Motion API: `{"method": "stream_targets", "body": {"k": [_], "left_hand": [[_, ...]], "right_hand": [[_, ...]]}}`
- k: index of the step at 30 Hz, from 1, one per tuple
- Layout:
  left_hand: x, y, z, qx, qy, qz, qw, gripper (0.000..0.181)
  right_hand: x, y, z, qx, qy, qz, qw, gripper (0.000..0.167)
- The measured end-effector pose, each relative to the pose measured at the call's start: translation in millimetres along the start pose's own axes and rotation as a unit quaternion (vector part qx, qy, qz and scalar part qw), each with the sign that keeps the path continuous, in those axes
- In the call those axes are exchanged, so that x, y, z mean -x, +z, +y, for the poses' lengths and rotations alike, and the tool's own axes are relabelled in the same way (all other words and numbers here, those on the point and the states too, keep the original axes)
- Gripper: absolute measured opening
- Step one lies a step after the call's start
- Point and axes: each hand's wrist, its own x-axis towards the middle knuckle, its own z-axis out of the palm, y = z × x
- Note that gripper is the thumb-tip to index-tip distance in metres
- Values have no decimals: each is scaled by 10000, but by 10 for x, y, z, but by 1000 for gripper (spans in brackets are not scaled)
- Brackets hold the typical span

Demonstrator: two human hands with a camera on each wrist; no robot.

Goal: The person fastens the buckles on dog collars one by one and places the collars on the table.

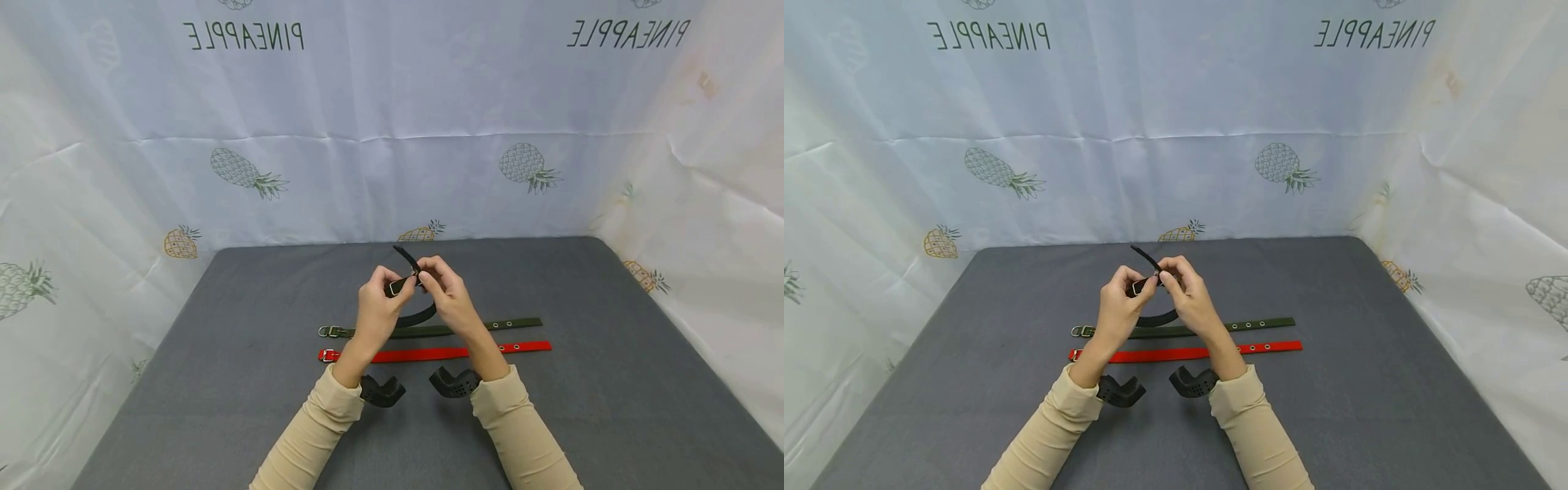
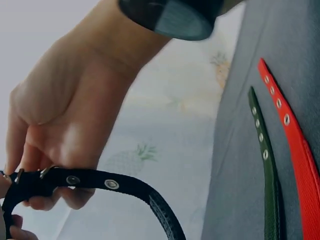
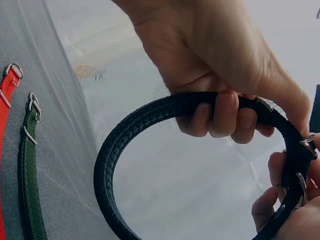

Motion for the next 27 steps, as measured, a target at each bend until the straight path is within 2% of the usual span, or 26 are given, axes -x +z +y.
{"method": "stream_targets", "body": {"k": [2, 4, 14, 18, 22, 27], "left_hand": [[7, 6, 12, -195, 77, 51, 9998, 22], [9, 8, 22, -262, 29, 35, 9996, 23], [-26, -16, 55, -55, -536, -386, 9978, 24], [-47, -53, 60, 267, -768, -713, 9941, 22], [-62, -96, 68, 745, -1079, -1086, 9854, 19], [-62, -134, 65, 1009, -1252, -1222, 9794, 18]], "right_hand": [[-4, 6, 1, -34, -18, 6, 10000, 25], [-6, 6, 4, -61, -37, 26, 10000, 25], [-13, -19, 3, -140, -97, 32, 9999, 25], [-13, -36, 4, -160, -80, -2, 9998, 25], [-3, -66, 1, -287, 66, -26, 9996, 25], [11, -92, -7, -353, 405, -122, 9985, 28]]}}
